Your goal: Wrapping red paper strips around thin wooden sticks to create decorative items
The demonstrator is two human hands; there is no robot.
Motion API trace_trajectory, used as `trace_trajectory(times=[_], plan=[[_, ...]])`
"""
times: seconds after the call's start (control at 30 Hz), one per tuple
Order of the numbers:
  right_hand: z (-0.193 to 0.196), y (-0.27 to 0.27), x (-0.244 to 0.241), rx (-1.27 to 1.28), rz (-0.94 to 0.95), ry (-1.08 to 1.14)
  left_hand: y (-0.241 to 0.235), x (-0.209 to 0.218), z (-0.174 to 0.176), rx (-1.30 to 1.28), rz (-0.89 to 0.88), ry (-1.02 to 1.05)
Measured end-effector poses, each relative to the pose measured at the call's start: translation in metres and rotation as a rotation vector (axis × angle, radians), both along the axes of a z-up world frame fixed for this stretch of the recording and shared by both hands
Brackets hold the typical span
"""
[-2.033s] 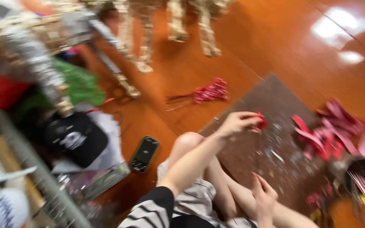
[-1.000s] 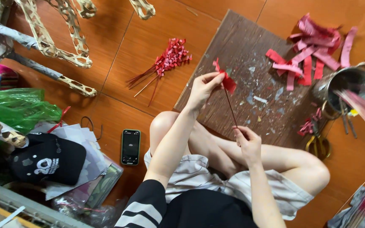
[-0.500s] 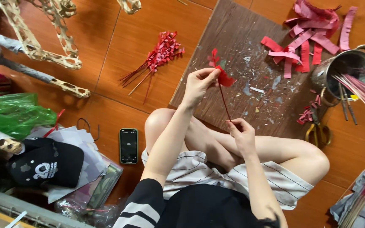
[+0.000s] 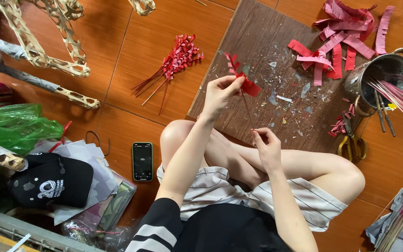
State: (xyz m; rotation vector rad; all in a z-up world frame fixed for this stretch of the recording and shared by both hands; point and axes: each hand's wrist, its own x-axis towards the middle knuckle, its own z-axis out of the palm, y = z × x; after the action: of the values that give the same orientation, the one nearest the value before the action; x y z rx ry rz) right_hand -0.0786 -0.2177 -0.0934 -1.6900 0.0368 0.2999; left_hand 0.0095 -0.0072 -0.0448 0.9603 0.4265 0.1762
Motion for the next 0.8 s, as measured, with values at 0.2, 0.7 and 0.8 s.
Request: trace_trajectory(times=[0.2, 0.7, 0.8], plan=[[-0.006, -0.003, 0.002, 0.012, -0.019, 0.000, -0.004, 0.000, 0.004, -0.049, 0.029, 0.014], [-0.018, 0.009, -0.004, 0.325, -0.010, 0.086, -0.015, -0.001, -0.001, 0.045, -0.070, 0.082], [-0.007, 0.019, -0.004, 0.383, -0.027, 0.112, -0.019, 0.000, -0.015, 0.047, -0.068, 0.070]])
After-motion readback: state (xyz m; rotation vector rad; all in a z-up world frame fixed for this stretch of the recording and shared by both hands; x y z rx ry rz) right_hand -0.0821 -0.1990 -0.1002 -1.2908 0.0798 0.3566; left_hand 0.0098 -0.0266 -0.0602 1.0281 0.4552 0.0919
